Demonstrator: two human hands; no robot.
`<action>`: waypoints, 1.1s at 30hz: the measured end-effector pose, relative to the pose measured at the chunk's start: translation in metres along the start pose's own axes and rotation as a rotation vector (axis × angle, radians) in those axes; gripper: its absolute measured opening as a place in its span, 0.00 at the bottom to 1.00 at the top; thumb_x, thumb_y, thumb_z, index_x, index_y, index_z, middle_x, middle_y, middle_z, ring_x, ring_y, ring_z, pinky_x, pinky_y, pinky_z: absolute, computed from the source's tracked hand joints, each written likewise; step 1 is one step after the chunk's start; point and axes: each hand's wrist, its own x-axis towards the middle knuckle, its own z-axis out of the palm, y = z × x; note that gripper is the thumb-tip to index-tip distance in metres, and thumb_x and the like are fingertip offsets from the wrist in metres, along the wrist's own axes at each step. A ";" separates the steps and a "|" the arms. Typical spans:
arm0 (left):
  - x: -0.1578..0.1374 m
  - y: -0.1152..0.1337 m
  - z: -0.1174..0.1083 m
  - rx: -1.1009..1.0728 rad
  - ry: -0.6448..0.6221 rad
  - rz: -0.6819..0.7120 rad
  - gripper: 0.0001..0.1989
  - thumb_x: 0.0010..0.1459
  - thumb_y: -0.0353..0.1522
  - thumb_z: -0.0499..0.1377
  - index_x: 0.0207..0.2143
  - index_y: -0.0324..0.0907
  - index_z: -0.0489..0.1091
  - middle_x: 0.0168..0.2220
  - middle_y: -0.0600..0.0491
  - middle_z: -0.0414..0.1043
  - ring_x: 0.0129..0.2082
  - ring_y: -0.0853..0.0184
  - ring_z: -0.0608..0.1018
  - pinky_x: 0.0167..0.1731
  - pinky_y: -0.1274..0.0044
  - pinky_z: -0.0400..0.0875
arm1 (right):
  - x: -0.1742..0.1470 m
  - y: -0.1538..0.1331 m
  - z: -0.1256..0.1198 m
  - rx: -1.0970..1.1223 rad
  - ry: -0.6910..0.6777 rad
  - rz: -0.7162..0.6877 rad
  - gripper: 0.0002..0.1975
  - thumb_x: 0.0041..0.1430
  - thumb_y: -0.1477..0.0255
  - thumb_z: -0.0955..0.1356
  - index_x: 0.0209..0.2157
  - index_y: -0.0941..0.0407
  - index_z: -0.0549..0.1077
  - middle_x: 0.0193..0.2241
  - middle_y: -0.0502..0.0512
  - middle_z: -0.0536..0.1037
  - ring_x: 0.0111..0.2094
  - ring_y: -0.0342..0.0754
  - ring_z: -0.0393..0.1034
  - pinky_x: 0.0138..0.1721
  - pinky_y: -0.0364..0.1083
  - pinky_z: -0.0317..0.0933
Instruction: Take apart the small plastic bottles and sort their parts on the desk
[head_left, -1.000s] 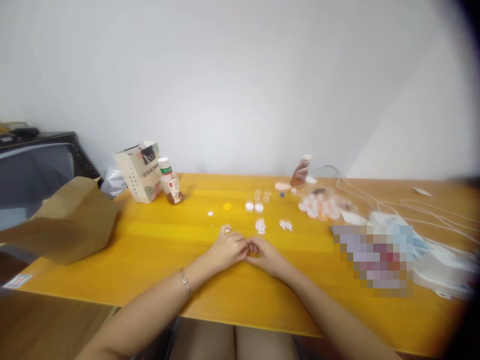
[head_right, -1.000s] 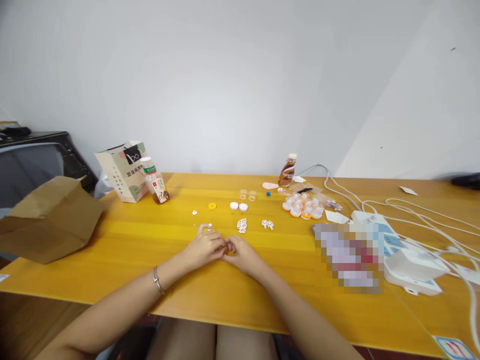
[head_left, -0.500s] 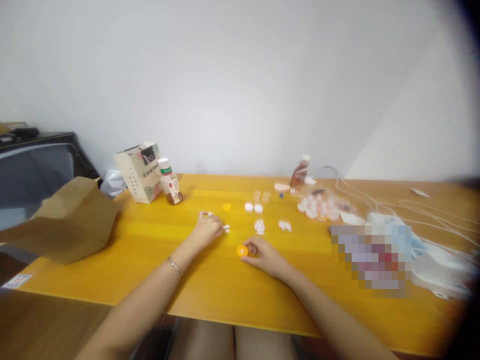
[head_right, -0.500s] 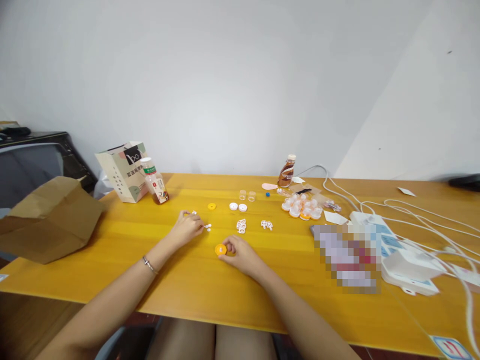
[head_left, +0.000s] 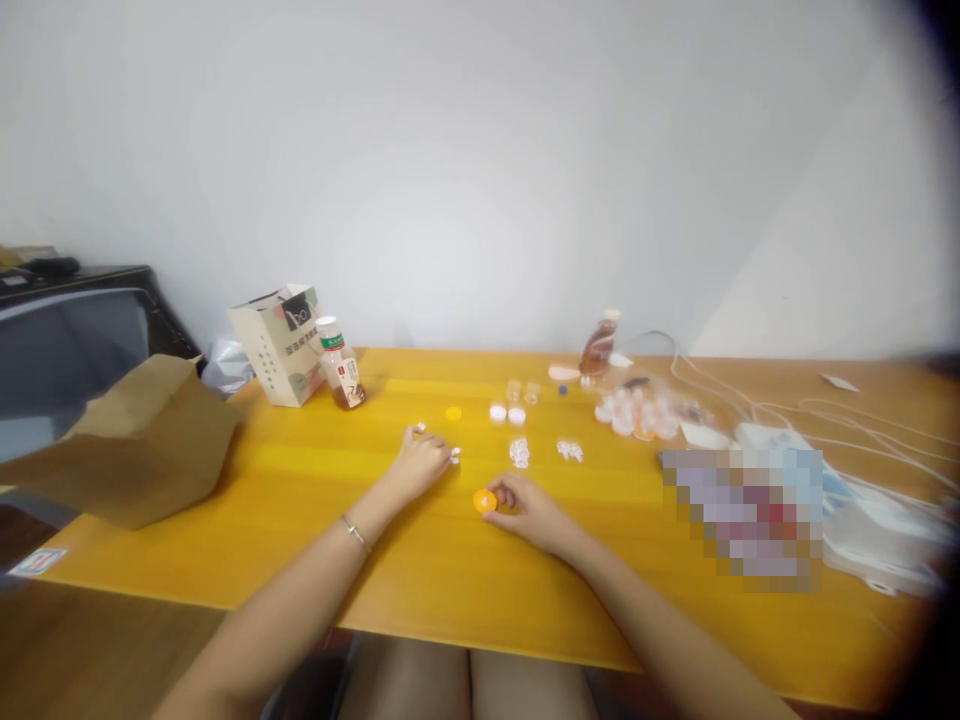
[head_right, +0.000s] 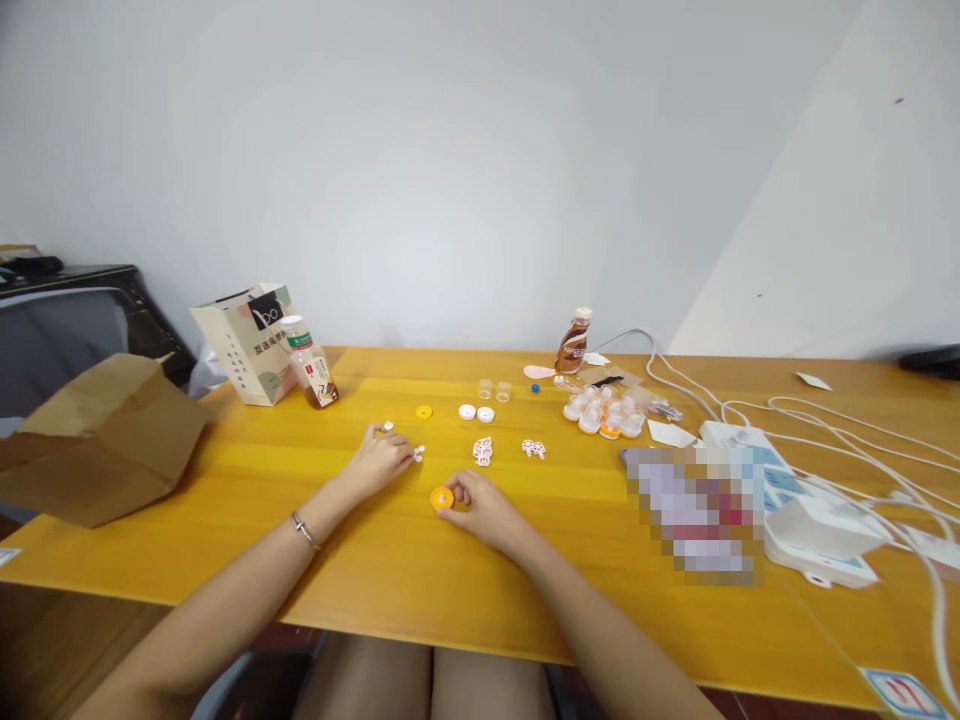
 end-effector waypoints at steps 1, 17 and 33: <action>0.000 0.000 0.000 -0.005 0.003 0.000 0.12 0.59 0.31 0.50 0.28 0.41 0.71 0.27 0.52 0.71 0.31 0.67 0.72 0.42 0.69 0.50 | 0.000 0.000 0.000 0.002 0.002 -0.001 0.09 0.46 0.69 0.69 0.32 0.56 0.69 0.26 0.48 0.68 0.27 0.43 0.62 0.30 0.42 0.57; -0.010 0.031 -0.010 -0.299 0.051 0.359 0.10 0.61 0.37 0.50 0.36 0.44 0.69 0.33 0.55 0.72 0.35 0.71 0.71 0.42 0.75 0.52 | 0.001 0.001 0.000 0.030 0.009 0.007 0.09 0.45 0.70 0.70 0.31 0.56 0.69 0.23 0.46 0.64 0.25 0.41 0.59 0.27 0.41 0.56; -0.011 0.034 -0.016 0.059 0.190 0.652 0.11 0.62 0.25 0.45 0.35 0.40 0.66 0.31 0.50 0.70 0.33 0.68 0.69 0.42 0.70 0.56 | 0.002 0.006 0.001 0.031 0.016 -0.029 0.07 0.48 0.69 0.69 0.29 0.57 0.69 0.22 0.47 0.63 0.24 0.41 0.57 0.25 0.40 0.56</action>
